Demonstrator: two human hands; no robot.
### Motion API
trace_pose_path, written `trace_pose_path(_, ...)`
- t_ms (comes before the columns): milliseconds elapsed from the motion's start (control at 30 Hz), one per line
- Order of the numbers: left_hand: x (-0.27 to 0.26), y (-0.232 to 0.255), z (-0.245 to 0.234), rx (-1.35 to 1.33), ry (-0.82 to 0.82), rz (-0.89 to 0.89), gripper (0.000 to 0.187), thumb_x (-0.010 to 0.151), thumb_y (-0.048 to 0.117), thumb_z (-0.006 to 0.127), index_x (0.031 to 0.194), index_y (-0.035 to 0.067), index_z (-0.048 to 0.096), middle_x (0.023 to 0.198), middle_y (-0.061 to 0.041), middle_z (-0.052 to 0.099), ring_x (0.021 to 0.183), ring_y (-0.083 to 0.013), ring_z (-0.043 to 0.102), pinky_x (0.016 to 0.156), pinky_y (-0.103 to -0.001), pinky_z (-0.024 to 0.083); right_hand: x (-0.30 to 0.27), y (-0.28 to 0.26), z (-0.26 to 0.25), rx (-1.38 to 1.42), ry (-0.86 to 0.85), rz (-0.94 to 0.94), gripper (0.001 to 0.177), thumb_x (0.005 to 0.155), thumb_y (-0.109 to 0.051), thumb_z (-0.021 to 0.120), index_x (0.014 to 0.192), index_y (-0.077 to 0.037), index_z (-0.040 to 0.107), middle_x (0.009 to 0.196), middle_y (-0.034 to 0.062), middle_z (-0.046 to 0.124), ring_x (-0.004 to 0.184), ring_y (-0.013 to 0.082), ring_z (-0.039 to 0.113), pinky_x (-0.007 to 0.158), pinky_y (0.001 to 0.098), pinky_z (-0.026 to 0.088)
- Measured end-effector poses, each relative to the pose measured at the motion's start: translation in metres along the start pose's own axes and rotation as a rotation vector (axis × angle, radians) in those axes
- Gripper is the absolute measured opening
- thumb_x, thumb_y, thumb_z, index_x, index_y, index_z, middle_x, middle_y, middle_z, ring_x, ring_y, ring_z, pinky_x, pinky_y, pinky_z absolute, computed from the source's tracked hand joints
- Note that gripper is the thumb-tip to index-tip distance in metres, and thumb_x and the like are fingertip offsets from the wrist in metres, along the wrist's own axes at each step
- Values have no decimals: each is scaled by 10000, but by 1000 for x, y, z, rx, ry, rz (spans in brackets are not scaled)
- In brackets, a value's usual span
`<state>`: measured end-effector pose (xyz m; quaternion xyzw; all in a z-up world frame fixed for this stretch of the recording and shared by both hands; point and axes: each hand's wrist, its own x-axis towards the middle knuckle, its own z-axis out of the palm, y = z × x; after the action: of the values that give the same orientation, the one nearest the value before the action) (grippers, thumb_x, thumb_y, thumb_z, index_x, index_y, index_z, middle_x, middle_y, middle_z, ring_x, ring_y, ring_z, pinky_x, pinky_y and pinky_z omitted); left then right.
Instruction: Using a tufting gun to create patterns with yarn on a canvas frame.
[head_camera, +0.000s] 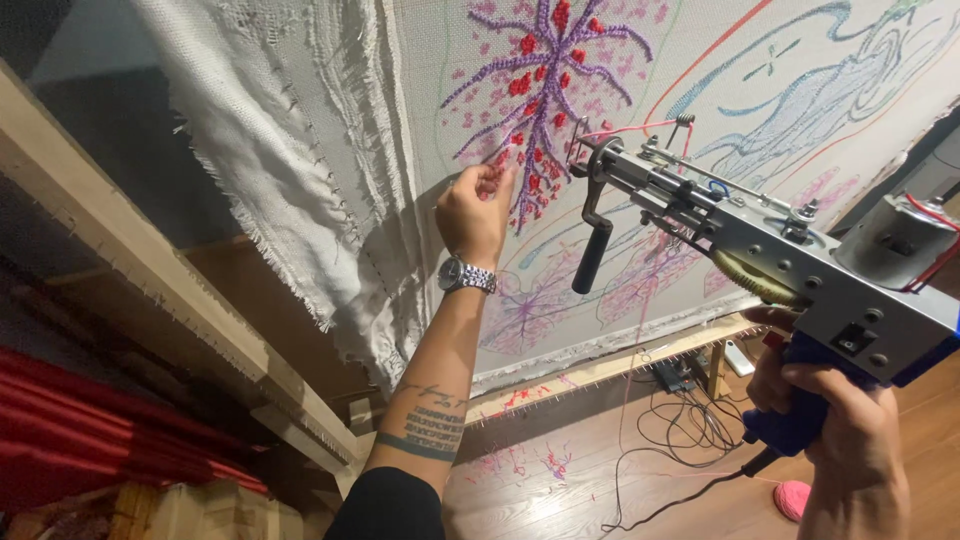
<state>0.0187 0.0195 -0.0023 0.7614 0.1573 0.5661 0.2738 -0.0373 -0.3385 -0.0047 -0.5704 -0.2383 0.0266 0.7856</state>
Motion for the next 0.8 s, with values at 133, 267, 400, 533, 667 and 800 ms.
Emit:
trace_pose_path(133,-6,-5,1,46,21,98,178,794,215,676,744,143,522,562,52,531,412,-57,429,341,-192,330,1,-6,7,6,-11,-1,410,699,-63,516,1082,79,549,599,85,511,462,121,404,442,270,332)
trace_pose_path(267,-8,-6,2,113,105,224,302,796,375,665,822,155,460,634,38,506,405,-77,412,312,-210,312,1,-11,17,28,-49,-5,464,689,-62,512,1124,96,549,605,74,499,480,110,392,449,252,316)
trace_pose_path(400,-5,-16,11,154,81,243,206,823,345,625,800,140,626,630,27,586,370,-53,368,299,-207,239,3,-4,12,83,-52,3,477,650,-49,506,1105,89,549,681,135,555,467,132,414,428,245,326)
trace_pose_path(533,-6,-5,3,166,66,178,48,796,171,655,813,131,676,693,-6,656,419,-119,517,353,-247,370,3,-2,15,109,-35,39,505,653,-39,485,1136,96,541,719,136,542,495,136,418,434,240,331)
trace_pose_path(667,-23,-12,19,58,-39,242,158,903,179,501,836,94,617,657,19,570,373,-56,351,306,-178,262,3,-2,15,101,-41,27,518,632,-40,496,1131,91,542,725,121,553,467,120,412,414,224,314)
trace_pose_path(800,-49,-6,21,184,-105,319,56,820,148,633,766,139,642,508,43,504,362,-64,340,312,-190,277,3,-2,18,109,-51,44,513,638,-33,480,1128,107,539,674,119,528,466,129,402,424,234,307)
